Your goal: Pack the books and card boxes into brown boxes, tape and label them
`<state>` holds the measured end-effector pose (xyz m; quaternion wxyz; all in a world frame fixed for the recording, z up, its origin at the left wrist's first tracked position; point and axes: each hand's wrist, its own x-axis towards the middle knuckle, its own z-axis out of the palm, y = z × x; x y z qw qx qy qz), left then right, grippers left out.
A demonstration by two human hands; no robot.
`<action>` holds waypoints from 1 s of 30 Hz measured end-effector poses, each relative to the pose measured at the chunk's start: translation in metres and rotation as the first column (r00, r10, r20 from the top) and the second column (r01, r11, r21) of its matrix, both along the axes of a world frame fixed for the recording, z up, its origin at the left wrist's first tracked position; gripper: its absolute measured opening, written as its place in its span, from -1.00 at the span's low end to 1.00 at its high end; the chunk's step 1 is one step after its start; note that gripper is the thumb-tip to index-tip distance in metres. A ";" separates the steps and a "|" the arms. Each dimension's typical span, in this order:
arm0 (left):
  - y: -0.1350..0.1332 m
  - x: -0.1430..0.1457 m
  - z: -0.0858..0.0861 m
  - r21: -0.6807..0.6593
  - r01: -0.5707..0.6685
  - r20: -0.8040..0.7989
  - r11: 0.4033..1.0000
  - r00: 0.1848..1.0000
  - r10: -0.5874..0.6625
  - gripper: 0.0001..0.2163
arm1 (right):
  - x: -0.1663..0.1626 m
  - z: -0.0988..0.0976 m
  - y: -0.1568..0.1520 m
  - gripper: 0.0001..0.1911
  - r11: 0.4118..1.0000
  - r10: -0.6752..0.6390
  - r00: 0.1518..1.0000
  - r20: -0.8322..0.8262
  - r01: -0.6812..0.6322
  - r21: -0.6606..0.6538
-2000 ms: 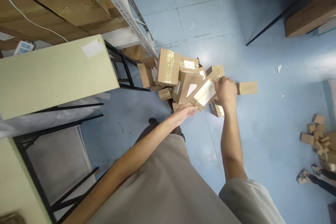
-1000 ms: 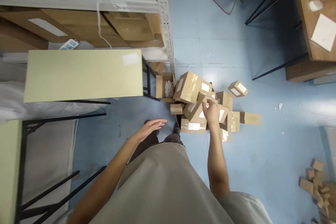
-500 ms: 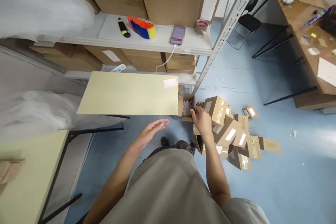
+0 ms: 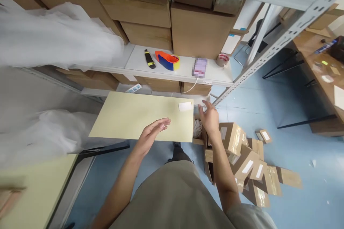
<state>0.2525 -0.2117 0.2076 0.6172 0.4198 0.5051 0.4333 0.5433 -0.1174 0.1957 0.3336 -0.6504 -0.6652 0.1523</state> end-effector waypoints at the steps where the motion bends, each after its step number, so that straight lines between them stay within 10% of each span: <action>1: 0.009 -0.002 0.004 0.000 -0.020 -0.010 1.000 1.000 0.020 -0.45 | -0.001 0.000 0.023 -0.47 0.999 0.011 1.000 -0.022 -0.011 0.040; 8: 0.072 -0.003 0.015 -0.005 -0.121 -0.090 0.993 0.989 0.120 -0.47 | 0.009 -0.009 0.201 -0.53 0.974 0.100 0.993 -0.066 -0.084 0.209; 13: 0.098 0.005 0.012 -0.053 -0.144 -0.104 0.988 0.985 0.138 -0.46 | 0.020 -0.025 0.274 -0.54 0.980 0.117 0.993 -0.026 -0.111 0.166; 23: 0.115 -0.009 -0.001 -0.131 -0.221 -0.133 0.967 0.970 0.203 -0.41 | 0.025 -0.050 0.298 -0.56 0.986 0.114 0.993 -0.035 -0.109 0.123; 30: 0.095 -0.014 -0.020 -0.197 -0.258 -0.110 0.946 0.964 0.240 -0.40 | 0.013 -0.027 0.256 -0.52 0.962 0.102 0.988 -0.119 -0.068 0.263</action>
